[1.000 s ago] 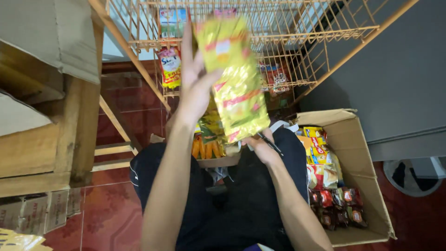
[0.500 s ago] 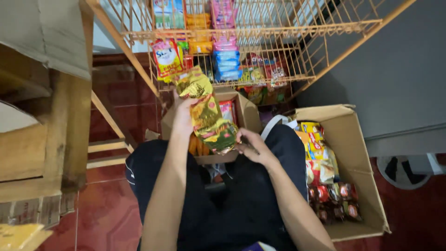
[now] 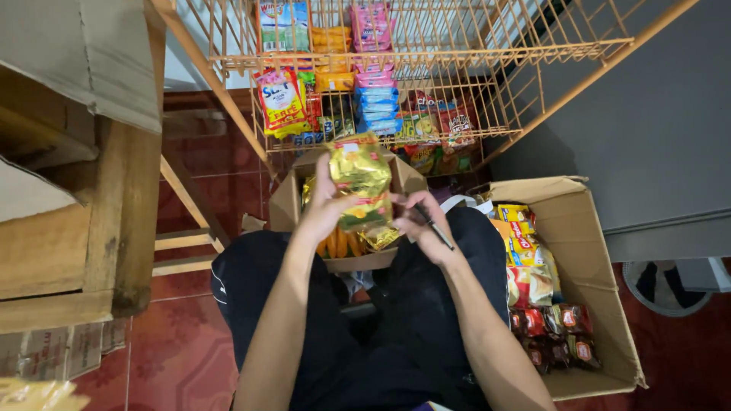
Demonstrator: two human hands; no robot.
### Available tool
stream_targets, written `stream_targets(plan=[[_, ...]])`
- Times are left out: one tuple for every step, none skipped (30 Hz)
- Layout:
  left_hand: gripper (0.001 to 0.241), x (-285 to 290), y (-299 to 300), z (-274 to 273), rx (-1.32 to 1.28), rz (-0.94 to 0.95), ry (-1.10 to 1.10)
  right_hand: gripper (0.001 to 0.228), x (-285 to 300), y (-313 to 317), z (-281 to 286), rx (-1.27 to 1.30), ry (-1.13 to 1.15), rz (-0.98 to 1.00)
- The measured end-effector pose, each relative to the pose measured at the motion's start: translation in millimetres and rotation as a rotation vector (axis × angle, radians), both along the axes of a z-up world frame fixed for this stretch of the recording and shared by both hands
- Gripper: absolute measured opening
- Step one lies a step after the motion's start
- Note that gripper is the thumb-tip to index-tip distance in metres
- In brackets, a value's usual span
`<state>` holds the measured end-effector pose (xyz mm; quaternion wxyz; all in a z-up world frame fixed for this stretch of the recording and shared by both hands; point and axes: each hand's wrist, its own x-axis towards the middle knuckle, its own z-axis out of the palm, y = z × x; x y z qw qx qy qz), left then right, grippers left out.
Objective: Write labels or markings on snack packets and sort them.
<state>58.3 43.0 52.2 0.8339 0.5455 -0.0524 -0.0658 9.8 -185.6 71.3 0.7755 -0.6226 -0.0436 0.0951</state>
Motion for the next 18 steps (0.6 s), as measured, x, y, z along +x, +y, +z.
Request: stream_targets(plan=[[0.101, -1.0, -2.6, -0.3, 0.0, 0.0, 0.001, 0.036, -0.5, 2.8, -11.4, 0.0, 0.001, 0.0], [0.1, -2.0, -5.3, -0.8, -0.075, -0.018, 0.019, 0.03, -1.1, 5.5, -22.9, -0.05, -0.021, 0.004], [0.099, -4.9, -7.8, -1.9, -0.15, -0.035, 0.04, 0.025, -3.3, 8.3, -35.1, -0.1, -0.039, 0.009], [0.099, -12.3, -9.7, 0.8, -0.15, -0.032, 0.044, 0.025, -3.9, 10.2, -34.1, -0.1, -0.035, 0.011], [0.091, -18.2, -10.5, 4.4, -0.29, -0.033, 0.064, 0.025, -2.8, 13.2, -32.7, -0.083, -0.053, -0.021], [0.084, -23.9, -11.5, 8.4, -0.43, -0.034, 0.084, 0.025, -1.7, 16.2, -30.9, -0.066, -0.071, -0.053], [0.084, -31.5, -13.6, -1.9, -0.427, -0.033, 0.081, 0.025, -0.2, 17.2, -30.5, -0.063, -0.073, -0.051], [0.074, -39.0, -15.9, -12.3, -0.495, -0.037, 0.085, 0.025, 1.3, 18.0, -30.0, -0.088, -0.056, -0.087], [0.065, -47.4, -19.0, -23.3, -0.565, -0.043, 0.091, 0.025, 1.6, 18.0, -29.9, -0.115, -0.036, -0.125], [0.065, -41.1, -22.1, -33.0, -0.563, -0.044, 0.09, 0.025, 7.0, 14.6, -41.7, -0.114, -0.037, -0.125], [0.06, -39.9, -25.4, -44.0, -0.504, -0.021, 0.131, 0.024, 7.5, 11.0, -54.6, -0.123, -0.074, -0.107], [0.055, -39.2, -28.8, -55.2, -0.444, 0.001, 0.172, 0.024, 7.5, 7.4, -67.7, -0.132, -0.112, -0.088], [0.055, -39.8, -26.2, -49.1, -0.443, 0.007, 0.178, 0.024, 4.2, 11.6, -53.6, -0.13, -0.105, -0.083], [0.053, -40.0, -23.9, -42.3, -0.433, 0.071, 0.239, 0.025, 1.3, 15.5, -38.8, -0.054, -0.094, -0.12], [0.051, -29.6, -22.9, -33.2, -0.423, 0.121, 0.285, 0.028, 6.8, 18.2, -21.7, 0.022, -0.099, -0.167], [0.051, -23.6, -16.4, -31.4, -0.422, 0.114, 0.278, 0.028, 13.1, 10.1, -36.3, 0.023, -0.108, -0.172], [0.05, -20.0, -12.1, -29.8, -0.409, 0.143, 0.285, 0.029, 16.2, -0.1, -50.8, 0.195, -0.04, -0.262], [0.049, -16.4, -7.5, -28.2, -0.397, 0.172, 0.293, 0.03, 19.0, -10.1, -65.1, 0.368, 0.026, -0.35]])
